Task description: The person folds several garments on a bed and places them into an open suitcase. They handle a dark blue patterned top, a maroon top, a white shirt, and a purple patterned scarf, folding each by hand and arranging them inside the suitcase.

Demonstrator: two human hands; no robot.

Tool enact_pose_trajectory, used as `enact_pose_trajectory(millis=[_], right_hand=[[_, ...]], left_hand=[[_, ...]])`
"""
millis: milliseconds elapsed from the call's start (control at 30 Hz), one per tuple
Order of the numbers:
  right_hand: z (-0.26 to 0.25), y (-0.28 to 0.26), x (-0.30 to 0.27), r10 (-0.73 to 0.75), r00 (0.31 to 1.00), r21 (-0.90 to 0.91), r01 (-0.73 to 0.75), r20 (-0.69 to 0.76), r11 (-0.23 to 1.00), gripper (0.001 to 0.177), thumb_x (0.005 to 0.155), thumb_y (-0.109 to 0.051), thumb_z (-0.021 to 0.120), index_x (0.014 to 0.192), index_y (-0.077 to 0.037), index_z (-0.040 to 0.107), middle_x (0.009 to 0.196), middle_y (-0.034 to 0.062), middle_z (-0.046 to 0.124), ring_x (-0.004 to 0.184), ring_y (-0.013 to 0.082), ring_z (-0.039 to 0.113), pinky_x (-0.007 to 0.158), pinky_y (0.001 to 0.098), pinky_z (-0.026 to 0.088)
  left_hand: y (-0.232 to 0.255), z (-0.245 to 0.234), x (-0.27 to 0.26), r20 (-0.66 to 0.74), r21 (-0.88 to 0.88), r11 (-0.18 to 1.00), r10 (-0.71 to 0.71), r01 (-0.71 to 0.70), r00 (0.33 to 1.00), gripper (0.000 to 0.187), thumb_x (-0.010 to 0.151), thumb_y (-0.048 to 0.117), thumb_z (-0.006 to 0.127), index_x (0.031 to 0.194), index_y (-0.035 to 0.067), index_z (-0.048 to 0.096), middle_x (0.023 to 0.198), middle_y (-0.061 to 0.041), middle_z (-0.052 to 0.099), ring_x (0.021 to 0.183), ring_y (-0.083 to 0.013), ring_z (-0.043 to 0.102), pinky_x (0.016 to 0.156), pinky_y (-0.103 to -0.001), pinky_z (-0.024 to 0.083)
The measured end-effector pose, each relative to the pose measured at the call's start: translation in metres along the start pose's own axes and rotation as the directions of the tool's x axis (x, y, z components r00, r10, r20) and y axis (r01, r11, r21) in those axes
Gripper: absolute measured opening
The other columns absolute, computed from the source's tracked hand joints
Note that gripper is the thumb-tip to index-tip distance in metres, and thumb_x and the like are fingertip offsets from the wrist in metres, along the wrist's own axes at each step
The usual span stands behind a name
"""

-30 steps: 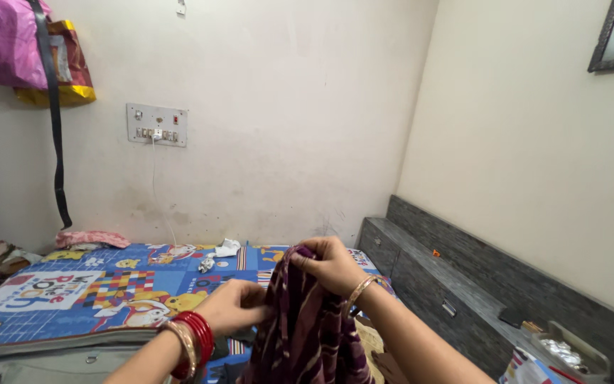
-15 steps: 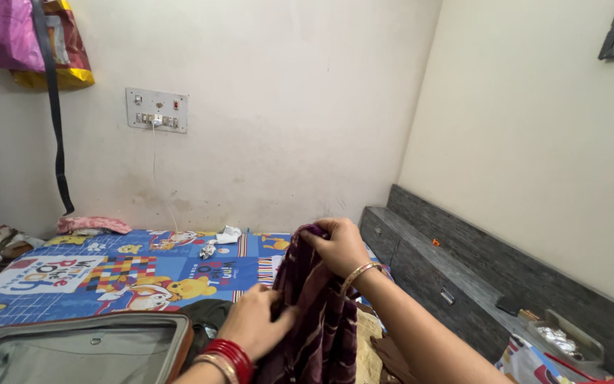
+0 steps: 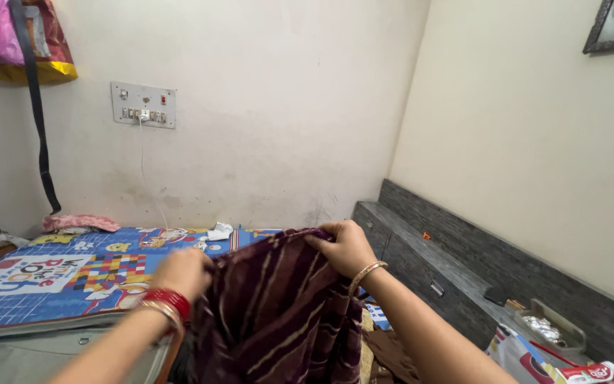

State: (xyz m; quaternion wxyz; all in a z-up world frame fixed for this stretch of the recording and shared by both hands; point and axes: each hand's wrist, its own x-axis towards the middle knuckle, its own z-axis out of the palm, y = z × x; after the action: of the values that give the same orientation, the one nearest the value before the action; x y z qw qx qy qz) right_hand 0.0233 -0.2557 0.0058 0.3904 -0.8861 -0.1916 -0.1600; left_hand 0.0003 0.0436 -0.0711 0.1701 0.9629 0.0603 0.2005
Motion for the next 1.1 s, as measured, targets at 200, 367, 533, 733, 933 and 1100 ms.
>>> enact_pose_trajectory(millis=[200, 367, 533, 733, 933, 1100], right_hand=[[0.006, -0.003, 0.004, -0.005, 1.0, 0.023, 0.005, 0.003, 1.0, 0.03, 0.086, -0.025, 0.076, 0.108, -0.005, 0.079, 0.088, 0.0083, 0.081, 0.074, 0.0145, 0.075, 0.076, 0.0287, 0.06], [0.004, -0.022, 0.005, -0.003, 0.999, -0.007, 0.003, 0.037, 1.0, 0.035, 0.083, -0.029, 0.08, 0.108, -0.004, 0.079, 0.09, 0.0106, 0.081, 0.078, 0.0173, 0.076, 0.078, 0.0304, 0.061], [0.009, -0.021, 0.003, -0.037, 0.981, -0.204, 0.076, 0.189, 0.976, 0.038, 0.075, -0.03, 0.082, 0.104, -0.007, 0.079, 0.098, 0.0115, 0.08, 0.086, 0.0231, 0.077, 0.083, 0.0347, 0.06], [0.041, 0.061, 0.019, 0.247, 0.966, -0.649, -0.14, 0.076, 0.747, 0.041, 0.095, -0.033, 0.051, 0.108, -0.001, 0.074, 0.116, 0.0263, 0.07, 0.112, 0.0401, 0.067, 0.099, 0.0456, 0.051], [0.044, 0.116, 0.081, 0.394, 0.919, 0.183, -0.392, 0.028, 0.901, 0.051, 0.099, -0.027, 0.04, 0.117, 0.012, 0.067, 0.115, 0.0315, 0.072, 0.116, 0.045, 0.065, 0.098, 0.0527, 0.052], [0.02, 0.079, 0.065, -0.486, 0.71, -0.435, 0.275, -0.509, 0.858, 0.062, 0.09, -0.019, 0.047, 0.15, -0.003, 0.049, 0.109, 0.0246, 0.07, 0.113, 0.0451, 0.063, 0.106, 0.0624, 0.023]], left_hand=[[-0.033, -0.071, 0.04, -0.178, 0.026, 0.997, 0.082, -0.079, 0.981, 0.021, 0.08, 0.023, 0.081, 0.101, 0.025, 0.084, 0.105, -0.008, 0.079, 0.097, -0.0261, 0.075, 0.094, -0.038, 0.058], [-0.042, -0.078, 0.024, -0.106, 0.038, 0.999, -0.027, 0.031, 0.994, 0.026, 0.08, 0.024, 0.081, 0.105, 0.018, 0.08, 0.102, -0.006, 0.081, 0.098, -0.0231, 0.076, 0.093, -0.038, 0.059], [-0.067, -0.065, 0.038, -0.19, -0.023, 0.987, -0.16, 0.158, 0.969, 0.033, 0.09, 0.028, 0.07, 0.118, 0.011, 0.071, 0.091, -0.018, 0.079, 0.089, -0.0307, 0.076, 0.088, -0.042, 0.058], [-0.091, -0.056, 0.075, -0.004, -0.536, 0.811, -0.281, 0.236, 0.96, 0.031, 0.093, 0.021, 0.06, 0.104, -0.005, 0.073, 0.086, -0.025, 0.08, 0.082, -0.0339, 0.081, 0.084, -0.048, 0.062], [-0.056, -0.057, 0.091, -0.615, -0.224, 0.948, 0.044, -0.228, 0.787, 0.023, 0.098, 0.017, 0.058, 0.11, 0.0, 0.067, 0.106, -0.028, 0.071, 0.105, -0.0431, 0.067, 0.093, -0.048, 0.051], [-0.041, -0.089, 0.083, -0.855, -0.026, 0.889, 0.217, -0.458, 0.471, 0.031, 0.104, 0.015, 0.055, 0.124, -0.007, 0.062, 0.117, -0.027, 0.071, 0.109, -0.0424, 0.067, 0.097, -0.048, 0.052]])
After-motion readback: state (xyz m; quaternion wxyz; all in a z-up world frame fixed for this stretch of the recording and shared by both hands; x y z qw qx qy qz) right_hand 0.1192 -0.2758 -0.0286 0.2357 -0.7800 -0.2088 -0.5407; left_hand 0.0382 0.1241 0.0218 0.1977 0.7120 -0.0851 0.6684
